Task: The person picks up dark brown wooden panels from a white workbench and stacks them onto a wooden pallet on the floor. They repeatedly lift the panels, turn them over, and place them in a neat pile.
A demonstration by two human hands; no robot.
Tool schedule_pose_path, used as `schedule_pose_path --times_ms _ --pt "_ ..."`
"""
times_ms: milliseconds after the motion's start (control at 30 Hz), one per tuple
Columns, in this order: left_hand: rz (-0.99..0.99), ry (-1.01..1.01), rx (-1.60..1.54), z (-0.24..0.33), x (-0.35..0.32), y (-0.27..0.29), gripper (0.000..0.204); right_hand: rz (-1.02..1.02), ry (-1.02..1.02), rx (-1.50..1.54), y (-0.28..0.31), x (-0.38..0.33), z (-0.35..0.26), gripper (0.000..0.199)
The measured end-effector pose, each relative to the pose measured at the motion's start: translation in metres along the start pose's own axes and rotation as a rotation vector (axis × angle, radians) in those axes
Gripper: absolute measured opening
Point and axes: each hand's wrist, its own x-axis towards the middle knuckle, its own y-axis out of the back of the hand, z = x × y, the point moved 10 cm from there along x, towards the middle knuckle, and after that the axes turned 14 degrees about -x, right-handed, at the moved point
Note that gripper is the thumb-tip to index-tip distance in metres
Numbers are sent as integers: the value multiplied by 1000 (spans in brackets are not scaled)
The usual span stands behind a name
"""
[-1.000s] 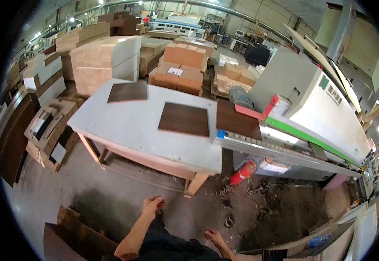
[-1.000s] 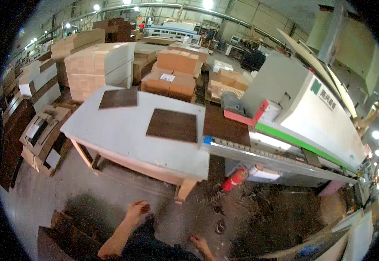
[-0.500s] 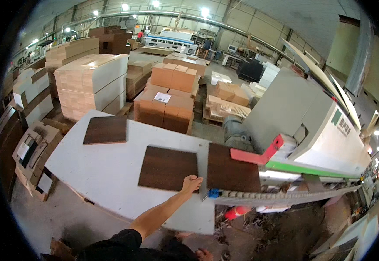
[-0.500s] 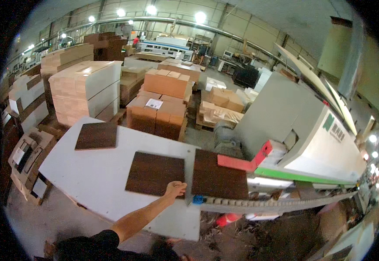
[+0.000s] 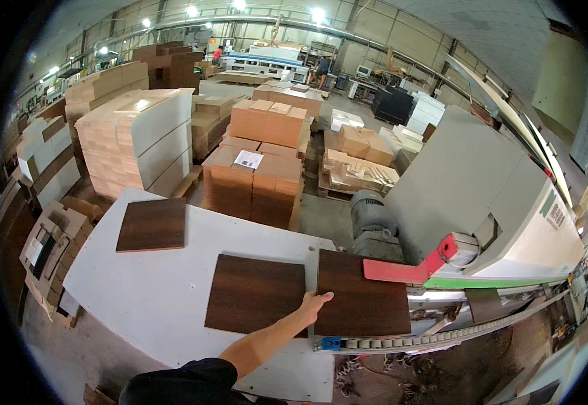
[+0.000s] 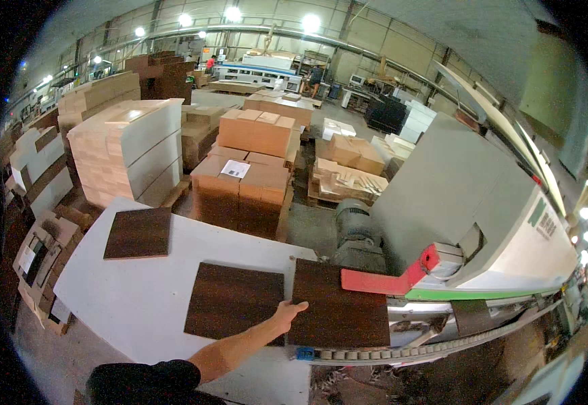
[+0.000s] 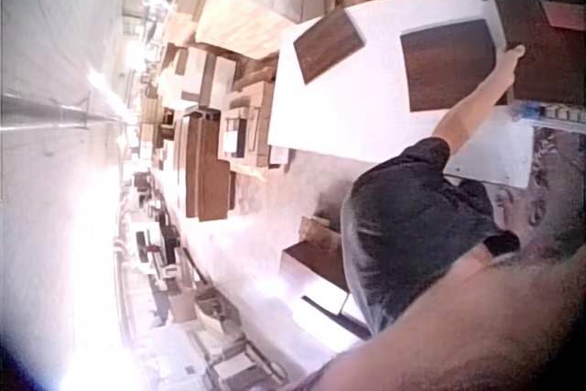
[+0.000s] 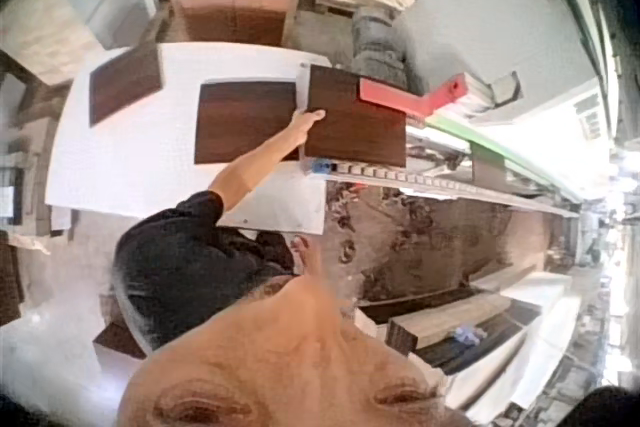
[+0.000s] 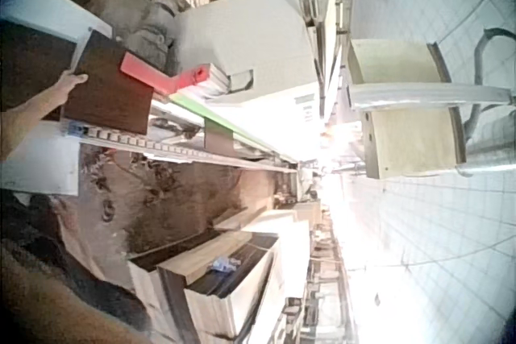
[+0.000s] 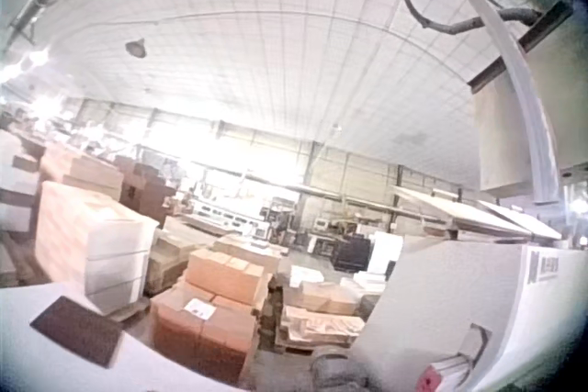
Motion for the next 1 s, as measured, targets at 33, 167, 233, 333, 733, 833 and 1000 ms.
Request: schedule_pose_path --times_ms 33,167,233,333,733,833,1000 --pt "35 -10 -8 8 -6 9 45 51 50 50 4 3 -2 40" --pt "-167 -32 -152 57 -29 93 35 276 24 385 -9 -26 -122 47" --pt "-53 -188 -52 87 -50 145 39 275 68 600 -24 21 -104 71" --pt "-27 -289 -96 125 -96 212 45 181 -1 919 -65 96 -131 57" --pt "-143 -1066 26 298 -219 261 58 144 271 1561 -83 187 -272 82" --pt "-176 -1132 17 311 -243 270 84 288 259 1539 -79 203 -270 78" --pt "-308 -988 -183 282 -230 290 89 291 279 1482 -67 223 -277 72"
